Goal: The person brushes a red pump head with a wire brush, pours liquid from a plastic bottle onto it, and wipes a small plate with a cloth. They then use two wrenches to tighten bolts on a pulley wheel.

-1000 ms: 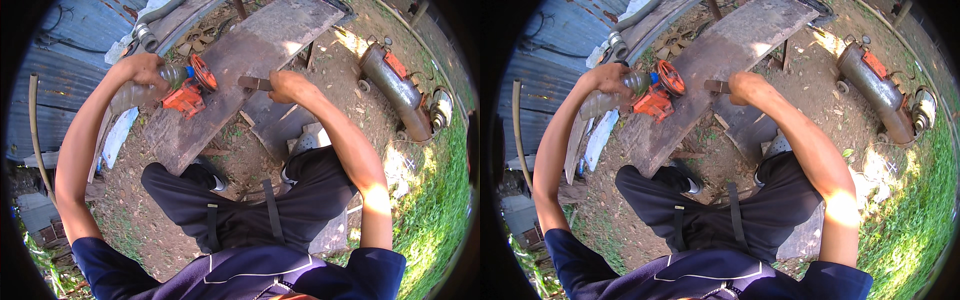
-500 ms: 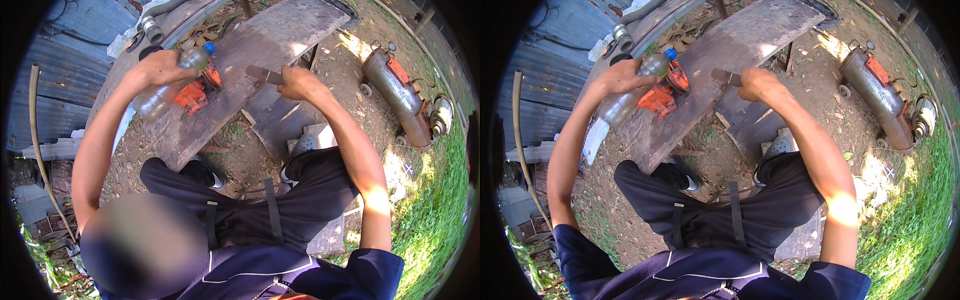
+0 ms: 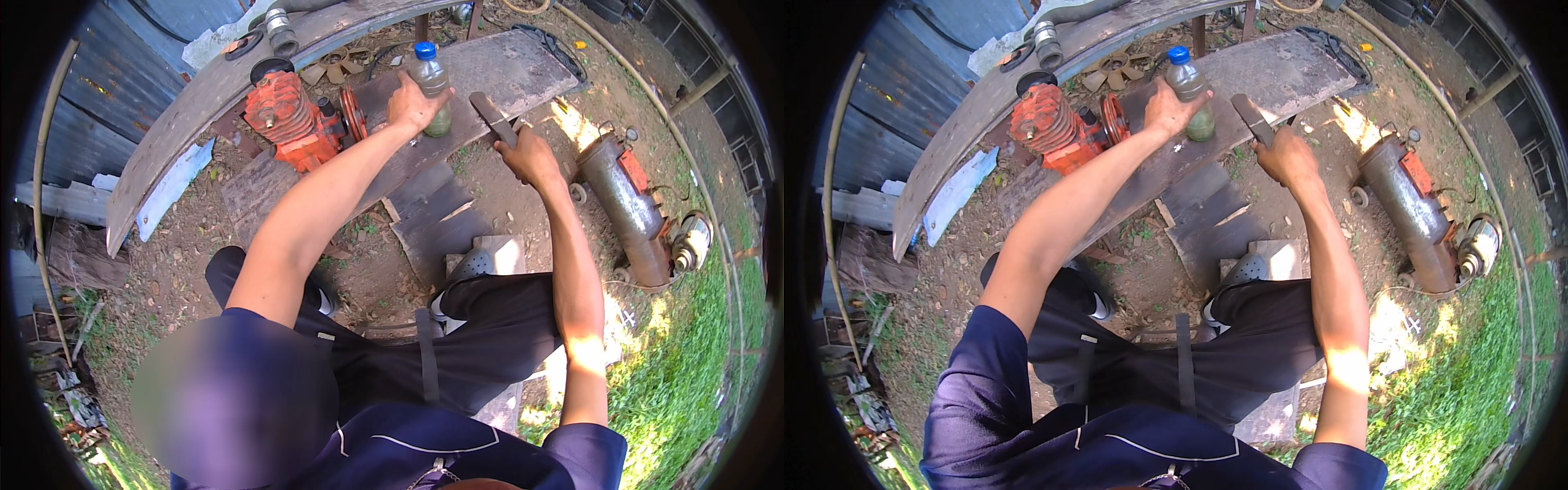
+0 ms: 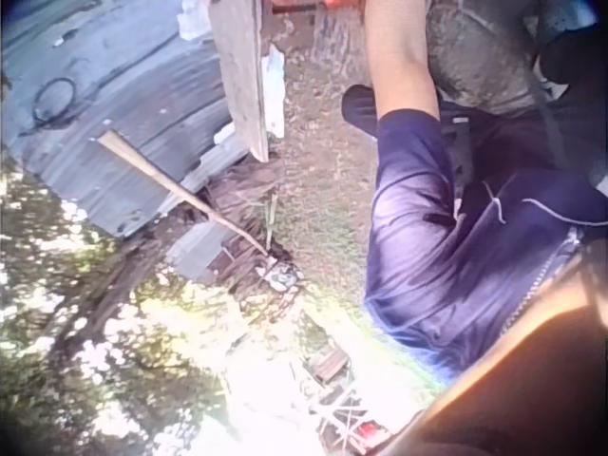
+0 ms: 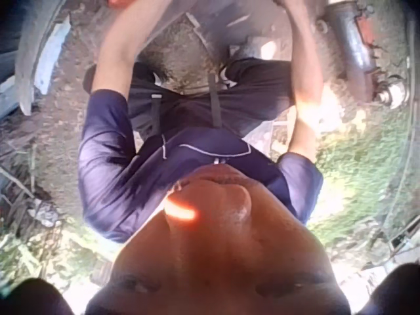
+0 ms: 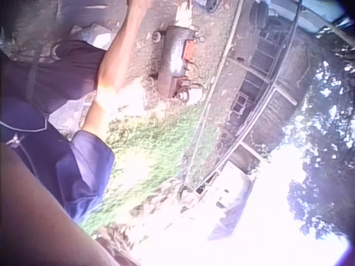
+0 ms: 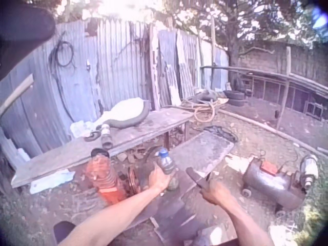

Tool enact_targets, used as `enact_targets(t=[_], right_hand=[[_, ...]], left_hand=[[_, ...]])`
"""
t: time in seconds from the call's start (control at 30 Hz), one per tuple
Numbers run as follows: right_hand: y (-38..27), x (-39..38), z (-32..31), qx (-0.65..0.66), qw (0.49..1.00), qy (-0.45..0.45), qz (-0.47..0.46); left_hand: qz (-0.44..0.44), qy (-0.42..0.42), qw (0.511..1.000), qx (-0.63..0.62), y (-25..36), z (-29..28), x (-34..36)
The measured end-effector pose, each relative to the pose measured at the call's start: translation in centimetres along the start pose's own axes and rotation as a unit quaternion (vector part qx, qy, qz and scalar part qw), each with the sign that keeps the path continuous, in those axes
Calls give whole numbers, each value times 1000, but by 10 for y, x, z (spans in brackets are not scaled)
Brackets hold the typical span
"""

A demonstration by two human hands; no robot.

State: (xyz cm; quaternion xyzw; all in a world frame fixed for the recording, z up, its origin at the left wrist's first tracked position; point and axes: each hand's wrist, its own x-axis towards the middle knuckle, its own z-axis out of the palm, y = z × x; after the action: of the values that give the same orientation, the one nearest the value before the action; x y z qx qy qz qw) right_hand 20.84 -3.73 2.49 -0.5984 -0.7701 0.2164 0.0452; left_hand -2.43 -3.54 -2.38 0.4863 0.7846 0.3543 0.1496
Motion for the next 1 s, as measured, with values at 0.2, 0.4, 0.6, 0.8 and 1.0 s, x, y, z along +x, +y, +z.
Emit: enact_targets(t=[0.2, 0.4, 0.6, 0.8, 1.0], right_hand=[[-3, -7, -5, 15, 999, 36, 30], [10, 14, 4, 46, 995, 81, 40], [-9, -1, -6, 111, 979, 171, 10], [-52, -50, 12, 169, 947, 234, -144], [-116, -78, 100, 173, 972, 55, -150]], left_hand=[[20, -69, 997, -7, 1, -1, 0], [49, -51, 997, -27, 4, 9, -1], [66, -25, 997, -24, -3, 0, -13], [187, -34, 981, -51, -62, -73, -73], [66, 51, 976, -200, -126, -101, -103]])
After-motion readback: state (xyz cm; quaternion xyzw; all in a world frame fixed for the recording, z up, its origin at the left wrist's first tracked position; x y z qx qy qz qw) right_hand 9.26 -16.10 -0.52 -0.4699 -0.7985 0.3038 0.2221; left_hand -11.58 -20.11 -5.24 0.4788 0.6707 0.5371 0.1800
